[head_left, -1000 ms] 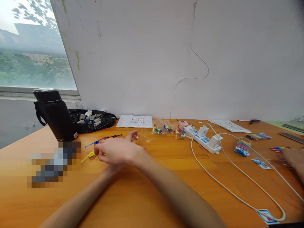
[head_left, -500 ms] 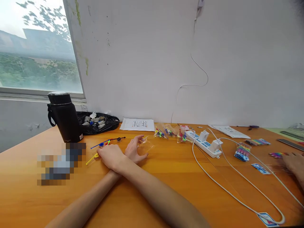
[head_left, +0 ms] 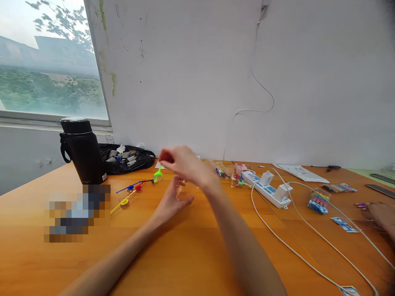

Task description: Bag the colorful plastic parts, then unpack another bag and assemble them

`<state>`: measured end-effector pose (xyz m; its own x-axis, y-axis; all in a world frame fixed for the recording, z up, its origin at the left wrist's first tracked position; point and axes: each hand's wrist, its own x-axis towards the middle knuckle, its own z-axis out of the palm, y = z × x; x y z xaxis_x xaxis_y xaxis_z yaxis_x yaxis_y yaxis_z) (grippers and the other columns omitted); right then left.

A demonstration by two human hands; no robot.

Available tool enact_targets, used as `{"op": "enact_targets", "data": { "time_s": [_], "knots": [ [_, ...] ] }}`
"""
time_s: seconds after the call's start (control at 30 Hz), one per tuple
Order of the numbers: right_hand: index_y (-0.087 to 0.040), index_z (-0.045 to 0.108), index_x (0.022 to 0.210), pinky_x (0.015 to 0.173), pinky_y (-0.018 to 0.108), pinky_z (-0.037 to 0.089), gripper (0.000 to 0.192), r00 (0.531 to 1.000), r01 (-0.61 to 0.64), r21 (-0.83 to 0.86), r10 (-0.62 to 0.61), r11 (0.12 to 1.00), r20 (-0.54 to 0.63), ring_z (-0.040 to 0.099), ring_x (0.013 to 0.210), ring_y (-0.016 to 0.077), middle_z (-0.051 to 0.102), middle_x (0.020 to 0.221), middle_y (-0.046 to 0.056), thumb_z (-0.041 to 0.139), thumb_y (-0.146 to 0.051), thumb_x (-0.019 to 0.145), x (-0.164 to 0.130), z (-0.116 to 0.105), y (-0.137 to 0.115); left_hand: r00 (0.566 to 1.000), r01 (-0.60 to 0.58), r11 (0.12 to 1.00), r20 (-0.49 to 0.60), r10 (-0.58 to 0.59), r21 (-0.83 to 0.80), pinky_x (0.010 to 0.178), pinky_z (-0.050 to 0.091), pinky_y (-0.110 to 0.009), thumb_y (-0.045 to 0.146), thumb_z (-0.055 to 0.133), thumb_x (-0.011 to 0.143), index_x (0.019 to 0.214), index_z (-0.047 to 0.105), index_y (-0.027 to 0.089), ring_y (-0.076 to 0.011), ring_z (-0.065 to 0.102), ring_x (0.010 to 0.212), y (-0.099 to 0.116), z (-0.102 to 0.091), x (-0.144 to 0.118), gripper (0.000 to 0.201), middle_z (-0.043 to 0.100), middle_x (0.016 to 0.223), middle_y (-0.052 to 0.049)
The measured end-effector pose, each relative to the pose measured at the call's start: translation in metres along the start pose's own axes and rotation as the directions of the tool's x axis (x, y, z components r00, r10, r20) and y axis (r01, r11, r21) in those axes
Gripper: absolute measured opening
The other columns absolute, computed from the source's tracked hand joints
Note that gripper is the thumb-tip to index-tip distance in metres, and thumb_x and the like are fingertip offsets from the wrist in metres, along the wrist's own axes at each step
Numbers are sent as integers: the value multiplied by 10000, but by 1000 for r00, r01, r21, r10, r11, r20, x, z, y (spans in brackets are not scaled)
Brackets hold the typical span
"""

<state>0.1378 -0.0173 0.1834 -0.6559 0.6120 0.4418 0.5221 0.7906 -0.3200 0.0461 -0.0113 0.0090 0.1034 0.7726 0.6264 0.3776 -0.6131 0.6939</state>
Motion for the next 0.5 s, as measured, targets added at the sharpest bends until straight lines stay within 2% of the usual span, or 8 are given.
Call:
{"op": "enact_targets", "data": {
  "time_s": [0.1, 0.2, 0.33, 0.5],
  "knots": [
    [-170, 687, 936, 674, 223, 458, 153, 996, -36, 87, 43, 996, -76, 641, 779, 120, 709, 871, 21, 543, -209, 903, -27, -54, 11, 998, 57, 984, 10, -56, -169, 988, 453, -412, 287, 715, 802, 1319, 420, 261, -216, 573, 1071, 10, -2, 2, 595, 577, 1180, -68],
    [-177, 690, 943, 705, 248, 482, 152, 984, -102, 123, 118, 987, -130, 649, 825, 138, 716, 921, 38, 570, -254, 891, -50, -86, 22, 996, 89, 960, 15, -89, -264, 998, 431, -402, 307, 726, 804, 1310, 435, 260, -205, 553, 1079, 15, -4, 3, 586, 555, 1196, -77],
    [-182, 691, 920, 705, 262, 490, 136, 979, -178, 112, 187, 978, -80, 654, 824, 148, 717, 906, 41, 594, -261, 869, -62, -100, 33, 998, 58, 951, -13, -65, -304, 1020, 406, -403, 309, 723, 814, 1307, 453, 266, -213, 534, 1127, 20, -6, 5, 563, 547, 1217, -77],
    [-187, 688, 926, 704, 248, 490, 125, 984, -173, 145, 167, 974, 54, 648, 832, 140, 718, 925, 37, 590, -228, 861, -56, -90, 35, 999, 41, 944, -3, -45, -328, 1035, 389, -413, 307, 726, 816, 1305, 463, 278, -219, 532, 1142, 27, -8, 5, 556, 531, 1294, -82]
  ]
}}
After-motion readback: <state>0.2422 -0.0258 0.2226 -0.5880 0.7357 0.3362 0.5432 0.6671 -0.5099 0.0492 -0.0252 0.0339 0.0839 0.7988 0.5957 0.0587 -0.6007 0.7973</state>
